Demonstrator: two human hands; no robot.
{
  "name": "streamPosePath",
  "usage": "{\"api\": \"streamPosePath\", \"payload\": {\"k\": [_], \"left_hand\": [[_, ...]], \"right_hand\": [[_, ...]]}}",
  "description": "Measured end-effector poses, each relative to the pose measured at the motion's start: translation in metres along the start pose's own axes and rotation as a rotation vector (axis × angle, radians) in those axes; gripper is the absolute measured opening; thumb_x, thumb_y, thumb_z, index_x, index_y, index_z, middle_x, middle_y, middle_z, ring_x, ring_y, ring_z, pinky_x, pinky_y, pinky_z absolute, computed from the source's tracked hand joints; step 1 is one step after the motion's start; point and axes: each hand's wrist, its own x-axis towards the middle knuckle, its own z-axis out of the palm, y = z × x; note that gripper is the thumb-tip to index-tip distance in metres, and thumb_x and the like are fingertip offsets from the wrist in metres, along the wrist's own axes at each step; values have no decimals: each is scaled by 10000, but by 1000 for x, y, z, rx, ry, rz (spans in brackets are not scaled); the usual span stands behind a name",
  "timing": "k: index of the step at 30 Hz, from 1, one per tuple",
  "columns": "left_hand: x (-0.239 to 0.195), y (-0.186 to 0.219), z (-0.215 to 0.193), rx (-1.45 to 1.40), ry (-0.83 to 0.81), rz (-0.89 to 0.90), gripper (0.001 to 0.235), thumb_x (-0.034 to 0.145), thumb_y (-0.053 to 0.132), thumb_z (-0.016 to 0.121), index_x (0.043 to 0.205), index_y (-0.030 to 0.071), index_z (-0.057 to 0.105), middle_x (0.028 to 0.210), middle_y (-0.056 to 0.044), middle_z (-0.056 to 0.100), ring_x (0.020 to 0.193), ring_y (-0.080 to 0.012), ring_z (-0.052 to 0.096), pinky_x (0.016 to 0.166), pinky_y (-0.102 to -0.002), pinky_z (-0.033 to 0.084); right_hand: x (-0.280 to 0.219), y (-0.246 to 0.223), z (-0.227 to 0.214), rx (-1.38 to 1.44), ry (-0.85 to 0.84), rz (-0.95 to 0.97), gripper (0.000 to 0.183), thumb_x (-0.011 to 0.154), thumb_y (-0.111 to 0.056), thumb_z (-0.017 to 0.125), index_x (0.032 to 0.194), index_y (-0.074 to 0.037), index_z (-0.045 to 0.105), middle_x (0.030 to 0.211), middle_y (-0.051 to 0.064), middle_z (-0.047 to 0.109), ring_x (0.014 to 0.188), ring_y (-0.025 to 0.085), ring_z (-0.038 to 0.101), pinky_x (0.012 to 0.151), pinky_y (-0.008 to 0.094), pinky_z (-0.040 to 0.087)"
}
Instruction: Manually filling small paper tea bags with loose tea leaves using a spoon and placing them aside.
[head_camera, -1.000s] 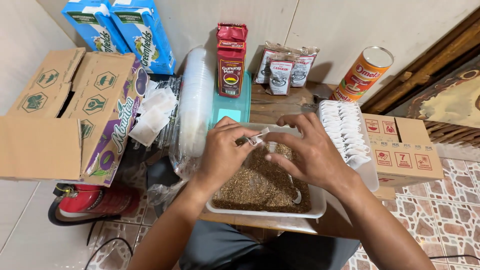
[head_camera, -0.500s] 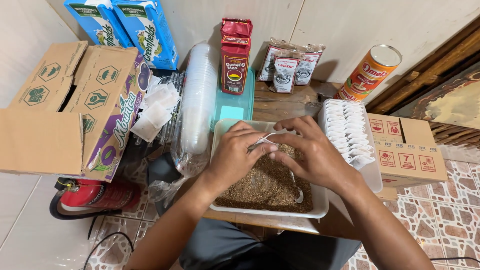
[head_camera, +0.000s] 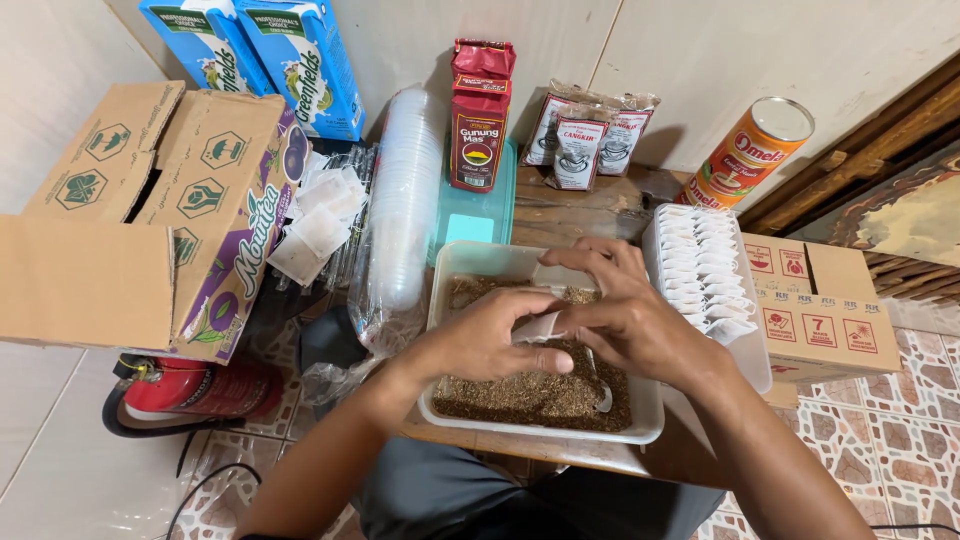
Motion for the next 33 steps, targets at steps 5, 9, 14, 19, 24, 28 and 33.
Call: {"api": "streamPosePath", "payload": {"k": [5,9,14,19,24,28,33], "left_hand": [[2,23,-6,51,30,-42,392,891,234,751,1153,-42,656,1046,-199,683,992,-369,658,905,-492,534],[6,29,-7,153,55,-48,411,848,221,797,1148,-24,659,1039,-194,695,974,-360,680,891,-484,548],[6,40,-6,225,33,-79,432,841,255,795,1146,-24,667,1039,-211,703,941,-356,689,857,-465,560],[6,41,0,326,34,-89,478,892,312,735,1220,-22,643,1091,-231,692,984,-369,693,891,-478,571],[3,36,4,468,94,-30,521,910,308,722,1282,-41,618,1144,-237,673,1026,-371,681,917,-475,555],[3,33,0,364,74,-65,533,893,255,743,1306,-47,598,1162,-229,663,1065,-377,664,956,-495,547],[9,40,-7,274,44,-64,448,879,141,757,1261,-58,632,1138,-254,678,1072,-412,662,976,-524,539]], "right_hand": [[-5,-5,-1,-140,-81,38,53,712,-177,810,730,-204,768,1425,118,574,1384,415,385,1083,556,325],[-7,-7,6,-244,-182,44,146,645,-196,855,772,-182,785,1483,139,521,1424,448,341,1072,612,320],[-8,-7,9,-304,-217,26,90,655,-181,835,721,-160,777,1539,153,479,1441,461,323,1064,648,312],[-14,-2,13,-351,-191,27,13,725,-183,776,725,-176,786,1517,146,512,1436,452,346,1063,648,312],[-16,0,13,-427,-170,56,28,740,-215,769,743,-189,777,1532,126,501,1435,428,362,1067,636,313],[-16,2,15,-388,-179,63,58,745,-241,770,758,-184,775,1541,130,484,1446,425,339,1068,619,310],[-16,3,12,-331,-223,82,113,724,-293,809,779,-195,795,1524,136,495,1440,444,336,1061,650,315]]}}
